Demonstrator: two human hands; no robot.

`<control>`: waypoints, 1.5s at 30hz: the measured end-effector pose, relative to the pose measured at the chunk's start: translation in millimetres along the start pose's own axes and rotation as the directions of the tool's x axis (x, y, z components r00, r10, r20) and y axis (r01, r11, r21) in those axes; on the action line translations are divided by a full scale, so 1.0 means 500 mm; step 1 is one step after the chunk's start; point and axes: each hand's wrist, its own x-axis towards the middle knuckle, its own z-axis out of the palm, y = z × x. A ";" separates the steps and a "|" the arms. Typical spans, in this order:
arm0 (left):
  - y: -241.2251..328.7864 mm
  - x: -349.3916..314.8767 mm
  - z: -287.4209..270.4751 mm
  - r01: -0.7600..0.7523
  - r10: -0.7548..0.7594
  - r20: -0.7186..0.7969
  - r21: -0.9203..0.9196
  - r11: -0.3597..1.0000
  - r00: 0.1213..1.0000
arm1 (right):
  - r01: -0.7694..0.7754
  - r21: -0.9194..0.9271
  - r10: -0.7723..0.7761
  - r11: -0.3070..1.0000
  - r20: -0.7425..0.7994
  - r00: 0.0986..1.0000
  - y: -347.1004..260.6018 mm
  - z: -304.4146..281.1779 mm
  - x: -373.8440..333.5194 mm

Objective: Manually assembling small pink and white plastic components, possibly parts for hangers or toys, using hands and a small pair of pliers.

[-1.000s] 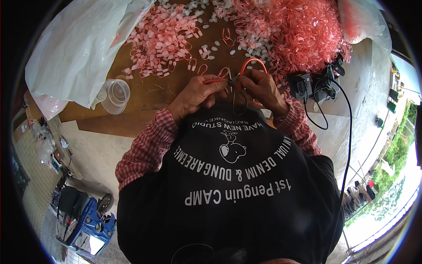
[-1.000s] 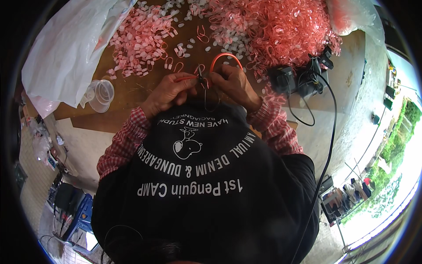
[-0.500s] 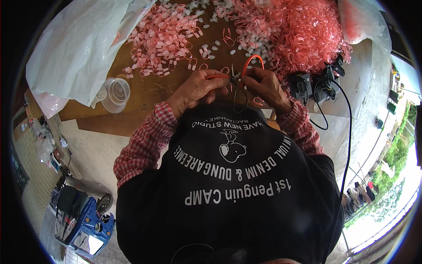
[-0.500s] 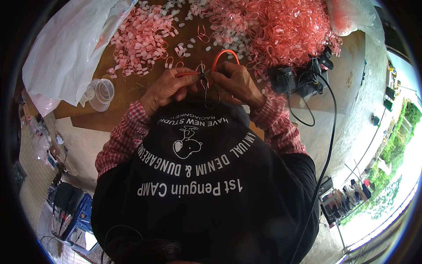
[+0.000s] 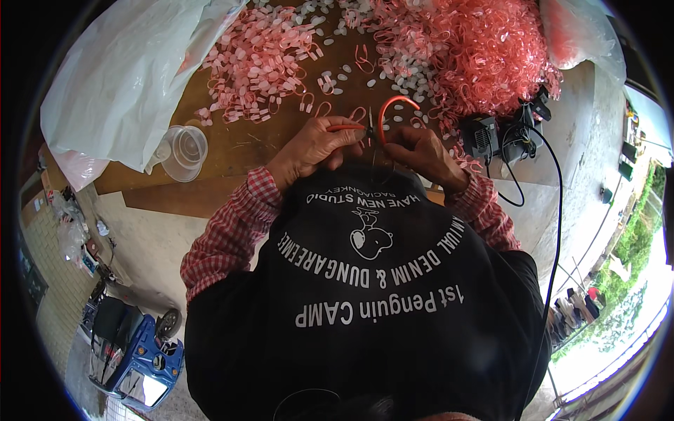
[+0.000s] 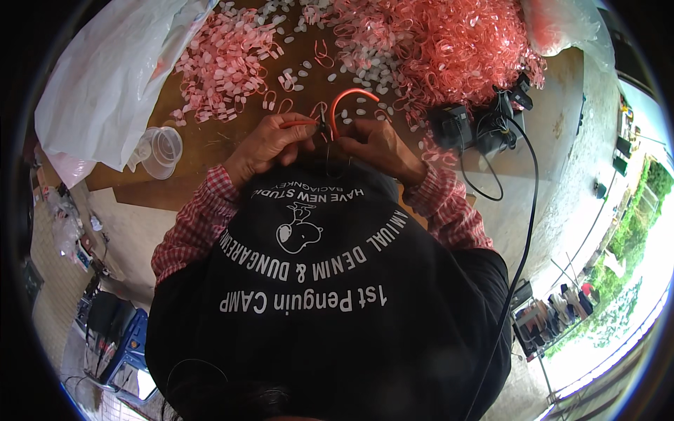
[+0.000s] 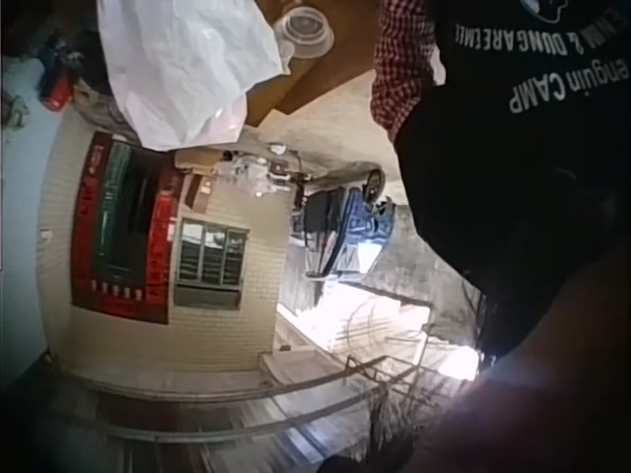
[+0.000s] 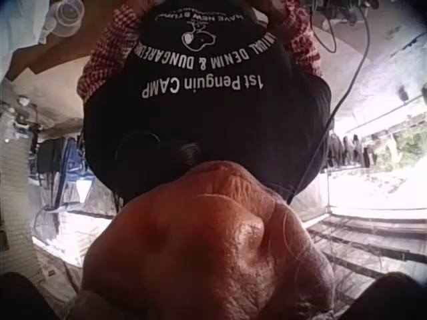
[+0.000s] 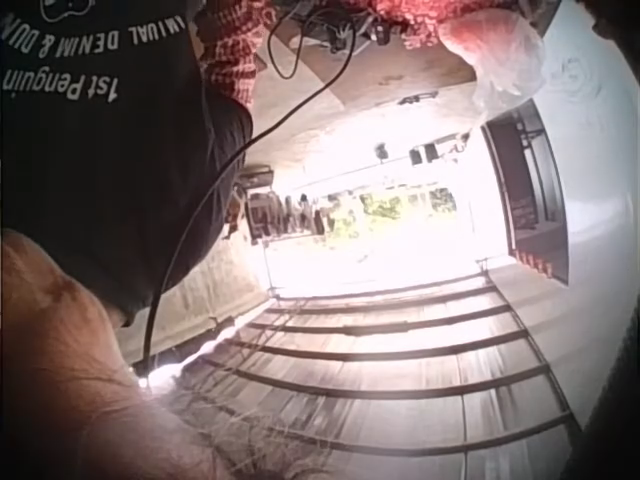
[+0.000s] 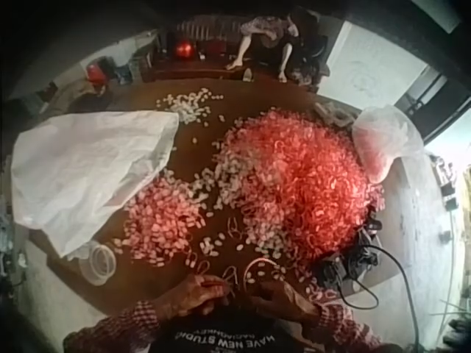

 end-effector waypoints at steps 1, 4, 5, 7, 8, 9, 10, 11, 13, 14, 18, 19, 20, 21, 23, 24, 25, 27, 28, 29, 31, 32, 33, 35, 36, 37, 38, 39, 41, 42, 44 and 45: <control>-0.007 -0.003 0.001 -0.015 0.015 0.000 0.015 1.000 1.000 | -0.002 0.082 0.002 0.997 -0.006 1.000 -0.001 0.006 -0.010; -0.018 -0.013 0.009 -0.037 0.038 -0.005 0.032 0.999 0.999 | -0.026 0.114 0.026 0.993 0.002 1.000 0.005 0.011 -0.028; -0.020 -0.016 0.011 -0.046 0.047 -0.010 0.032 0.998 0.999 | -0.048 0.063 0.047 0.997 0.016 0.999 0.007 0.012 -0.034; -0.021 -0.021 0.011 -0.056 0.056 -0.003 0.053 0.997 0.998 | -0.071 0.093 0.072 0.993 -0.002 0.997 0.011 0.022 -0.047; -0.021 -0.023 0.010 -0.065 0.065 0.005 0.074 0.995 0.998 | -0.095 0.123 0.098 0.988 -0.018 0.995 0.012 0.026 -0.052; -0.017 -0.025 0.009 -0.066 0.066 0.006 0.075 0.995 0.998 | -0.094 0.122 0.097 0.988 -0.020 0.995 0.011 0.027 -0.056; -0.009 -0.029 0.008 -0.038 0.036 0.025 0.094 0.995 0.999 | -0.099 0.151 0.099 0.984 0.010 0.995 0.010 0.028 -0.058; -0.002 -0.033 0.005 -0.010 0.005 0.043 0.114 0.993 0.999 | -0.105 0.179 0.099 0.978 0.040 0.994 0.008 0.028 -0.060; 0.011 -0.037 -0.018 -0.033 0.023 0.084 0.120 0.992 0.996 | -0.069 0.161 0.069 0.984 0.005 0.998 -0.003 0.031 -0.059; 0.019 -0.036 -0.027 -0.056 0.040 0.127 0.125 0.991 0.991 | -0.037 0.143 0.041 0.989 -0.029 0.999 -0.006 0.032 -0.059; 0.092 -0.046 -0.028 -0.056 -0.005 0.201 0.297 0.953 0.980 | 0.058 0.114 -0.059 0.992 0.004 0.998 0.000 0.012 -0.035; 0.103 -0.049 -0.026 -0.083 -0.005 0.218 0.394 0.915 0.976 | 0.058 0.120 -0.062 0.991 0.024 0.998 -0.010 0.007 -0.034; 0.109 -0.049 -0.025 -0.111 -0.007 0.234 0.485 0.867 0.972 | 0.057 0.125 -0.063 0.990 0.045 0.997 -0.017 0.003 -0.033; 0.108 -0.049 -0.030 -0.112 -0.004 0.232 0.486 0.867 0.973 | 0.061 0.124 -0.067 0.990 0.046 0.997 -0.020 0.001 -0.033; 0.100 -0.047 -0.041 -0.118 -0.010 0.277 0.444 0.888 0.961 | 0.031 0.156 -0.045 0.987 0.087 0.995 -0.022 -0.001 -0.030; 0.103 -0.049 -0.038 -0.118 -0.012 0.278 0.444 0.888 0.961 | 0.030 0.157 -0.044 0.987 0.087 0.995 -0.019 0.001 -0.028; 0.109 -0.053 -0.031 -0.098 -0.019 0.251 0.444 0.891 0.968 | 0.074 0.157 -0.082 0.985 0.048 0.995 -0.015 0.005 -0.023; 0.106 -0.049 -0.019 -0.077 -0.028 0.226 0.444 0.893 0.974 | 0.116 0.156 -0.119 0.981 0.008 0.993 -0.015 0.005 -0.013; 0.097 -0.042 -0.015 -0.075 -0.026 0.216 0.449 0.891 0.976 | 0.105 0.169 -0.112 0.980 0.030 0.993 -0.020 0.001 -0.009; 0.089 -0.037 -0.011 -0.073 -0.024 0.206 0.453 0.889 0.978 | 0.094 0.182 -0.105 0.979 0.052 0.993 -0.025 -0.002 -0.006; 0.076 -0.036 -0.003 -0.098 0.016 0.200 0.407 0.908 0.980 | 0.113 0.171 -0.122 0.979 0.044 0.992 -0.035 -0.007 -0.004; 0.071 -0.038 0.001 -0.125 0.057 0.193 0.360 0.925 0.980 | 0.131 0.158 -0.138 0.979 0.037 0.990 -0.040 -0.010 -0.004; 0.068 -0.037 0.006 -0.124 0.056 0.195 0.359 0.925 0.979 | 0.129 0.158 -0.136 0.979 0.036 0.990 -0.043 -0.011 -0.005; 0.060 -0.039 0.016 -0.158 0.120 0.139 0.307 0.938 0.983 | 0.100 0.140 -0.104 0.985 0.017 0.994 -0.046 -0.012 -0.010; 0.056 -0.042 0.021 -0.157 0.118 0.142 0.308 0.938 0.983 | 0.099 0.141 -0.102 0.985 0.015 0.995 -0.042 -0.009 -0.012; 0.051 -0.048 0.027 -0.165 0.137 0.110 0.311 0.936 0.984 | 0.133 0.140 -0.134 0.981 -0.006 0.991 -0.033 -0.003 -0.015; 0.047 -0.051 0.031 -0.174 0.157 0.079 0.314 0.933 0.984 | 0.168 0.138 -0.166 0.976 -0.026 0.986 -0.027 0.002 -0.020; 0.035 -0.051 0.030 -0.172 0.156 0.077 0.313 0.934 0.985 | 0.167 0.139 -0.166 0.976 -0.023 0.986 -0.026 0.005 -0.025; 0.009 -0.048 0.027 -0.201 0.202 0.020 0.230 0.952 0.979 | 0.102 0.230 -0.103 0.968 -0.008 0.995 -0.023 0.008 -0.037; 0.007 -0.052 0.030 -0.200 0.200 0.021 0.229 0.953 0.980 | 0.100 0.230 -0.100 0.968 -0.009 0.995 -0.021 0.013 -0.046; 0.006 -0.057 0.037 -0.117 0.132 -0.060 0.202 0.972 0.989 | 0.013 0.341 -0.020 0.940 0.015 1.000 -0.018 0.022 -0.063; 0.004 -0.055 0.038 -0.117 0.131 -0.058 0.203 0.972 0.990 | 0.014 0.342 -0.019 0.940 0.014 1.000 -0.011 0.028 -0.068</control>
